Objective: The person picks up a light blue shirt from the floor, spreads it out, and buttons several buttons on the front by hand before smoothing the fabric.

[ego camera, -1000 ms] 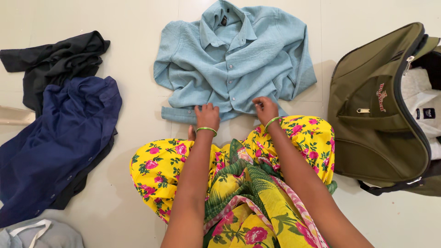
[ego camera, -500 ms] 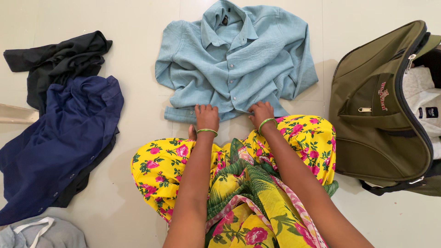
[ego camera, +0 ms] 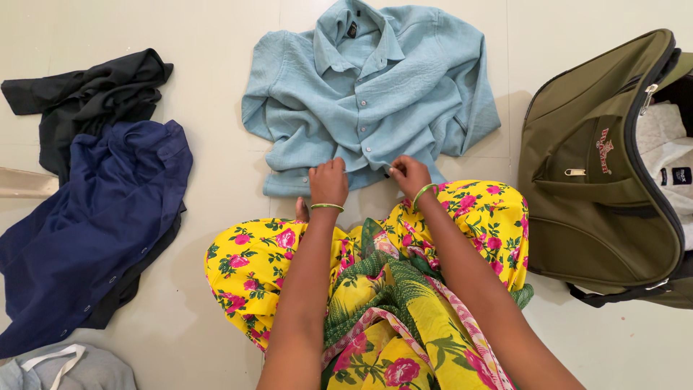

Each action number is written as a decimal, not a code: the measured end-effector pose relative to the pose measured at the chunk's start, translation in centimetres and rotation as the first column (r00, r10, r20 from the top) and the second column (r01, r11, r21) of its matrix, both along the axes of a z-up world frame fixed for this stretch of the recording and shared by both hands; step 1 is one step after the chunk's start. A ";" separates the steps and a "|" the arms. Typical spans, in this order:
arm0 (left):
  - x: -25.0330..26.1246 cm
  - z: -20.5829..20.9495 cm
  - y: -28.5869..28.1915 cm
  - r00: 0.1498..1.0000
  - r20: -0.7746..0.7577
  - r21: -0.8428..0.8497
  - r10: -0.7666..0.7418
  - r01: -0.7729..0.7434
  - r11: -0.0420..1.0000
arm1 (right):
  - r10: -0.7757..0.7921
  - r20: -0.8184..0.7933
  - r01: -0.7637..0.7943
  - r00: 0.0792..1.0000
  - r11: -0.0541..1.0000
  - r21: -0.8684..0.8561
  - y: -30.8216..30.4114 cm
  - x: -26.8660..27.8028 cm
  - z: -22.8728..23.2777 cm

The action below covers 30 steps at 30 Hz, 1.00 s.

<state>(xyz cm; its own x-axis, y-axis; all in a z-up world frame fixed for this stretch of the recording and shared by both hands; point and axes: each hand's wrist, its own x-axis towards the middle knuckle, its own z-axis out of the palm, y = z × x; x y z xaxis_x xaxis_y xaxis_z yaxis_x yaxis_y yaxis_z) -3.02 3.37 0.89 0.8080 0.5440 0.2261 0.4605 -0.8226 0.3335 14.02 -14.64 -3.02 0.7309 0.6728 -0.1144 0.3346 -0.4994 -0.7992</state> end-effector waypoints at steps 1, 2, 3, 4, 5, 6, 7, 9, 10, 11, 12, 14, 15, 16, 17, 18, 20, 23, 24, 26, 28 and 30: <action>0.0 0.9 0.0 0.998 0.065 -0.055 0.025 -0.022 0.998 | -0.026 -0.009 0.027 1.000 0.998 0.049 -0.1 0.1 0.1; 0.0 1.8 -0.1 0.997 0.067 -0.053 0.025 -0.021 0.998 | -0.052 -0.020 0.053 0.998 0.994 0.098 -0.3 0.2 0.2; -0.2 2.6 -0.2 0.991 0.133 -0.106 0.031 -0.016 0.994 | -0.051 -0.018 0.052 0.999 0.994 0.099 -0.6 0.2 0.3; -0.3 3.4 -0.4 0.979 0.198 -0.159 0.039 -0.008 0.987 | -0.063 -0.141 0.086 0.988 0.983 0.165 -0.9 0.0 0.3; -0.5 4.0 -0.7 0.979 0.199 -0.158 0.040 -0.008 0.987 | -0.065 -0.264 0.127 0.962 0.966 0.224 -1.3 -0.2 0.4; -0.7 4.5 -1.1 0.973 0.227 -0.200 0.041 0.005 0.980 | -0.064 -0.263 0.126 0.963 0.966 0.225 -1.5 -0.4 0.4; -0.9 4.9 -1.4 0.966 0.256 -0.242 0.044 0.020 0.970 | -0.014 -0.388 0.144 0.921 0.940 0.308 -1.7 -0.7 0.5; -1.1 5.3 -2.1 0.960 0.281 -0.227 0.012 0.054 0.972 | 0.048 -0.502 0.173 0.864 0.907 0.385 -2.1 -1.2 0.9; -1.2 5.5 -2.4 0.952 0.305 -0.212 -0.019 0.088 0.973 | 0.050 -0.548 0.192 0.835 0.907 0.375 -2.3 -1.6 1.1; -1.4 5.6 -2.6 0.952 0.306 -0.212 -0.019 0.088 0.973 | 0.051 -0.592 0.211 0.805 0.907 0.365 -2.5 -1.8 1.3; -1.5 5.7 -2.9 0.954 0.297 -0.236 -0.032 0.106 0.966 | 0.051 -0.591 0.210 0.805 0.907 0.365 -2.6 -2.0 1.4; -1.8 5.8 -3.4 0.956 0.290 -0.259 -0.046 0.125 0.958 | 0.053 -0.631 0.228 0.774 0.906 0.356 -2.7 -2.4 1.2; -1.9 5.8 -3.7 0.950 0.312 -0.342 -0.030 0.142 0.929 | 0.053 -0.629 0.228 0.775 0.906 0.357 -2.7 -2.5 1.1; -2.0 5.7 -3.9 0.943 0.332 -0.422 -0.013 0.161 0.892 | 0.052 -0.637 0.231 0.769 0.907 0.353 -2.8 -2.6 0.9; -2.0 5.6 -4.2 0.943 0.333 -0.421 -0.014 0.162 0.892 | 0.050 -0.644 0.235 0.763 0.907 0.349 -2.9 -2.7 0.8; -2.0 5.5 -4.4 0.930 0.367 -0.451 -0.004 0.181 0.874 | 0.050 -0.643 0.235 0.764 0.907 0.350 -2.9 -2.8 0.7; -2.0 5.0 -4.7 0.916 0.401 -0.478 0.007 0.203 0.855 | 0.103 -0.655 0.207 0.749 0.902 0.378 -3.0 -3.2 0.7; -1.9 4.2 -4.8 0.867 0.497 -0.507 0.024 0.268 0.819 | 0.114 -0.667 0.199 0.736 0.906 0.374 -2.9 -3.5 1.0; -1.7 4.0 -4.8 0.889 0.451 -0.607 0.083 0.237 0.759 | 0.113 -0.666 0.200 0.738 0.905 0.375 -2.9 -3.6 1.2; -1.5 3.6 -4.7 0.907 0.399 -0.697 0.136 0.204 0.688 | 0.126 -0.645 0.174 0.754 0.908 0.380 -2.9 -3.6 1.3; -1.4 3.2 -4.8 0.914 0.362 -0.762 0.184 0.176 0.623 | 0.124 -0.643 0.174 0.755 0.909 0.379 -2.7 -3.5 1.3; -1.2 2.8 -4.9 0.917 0.348 -0.785 0.197 0.170 0.596 | 0.123 -0.643 0.173 0.756 0.910 0.377 -2.6 -3.5 1.1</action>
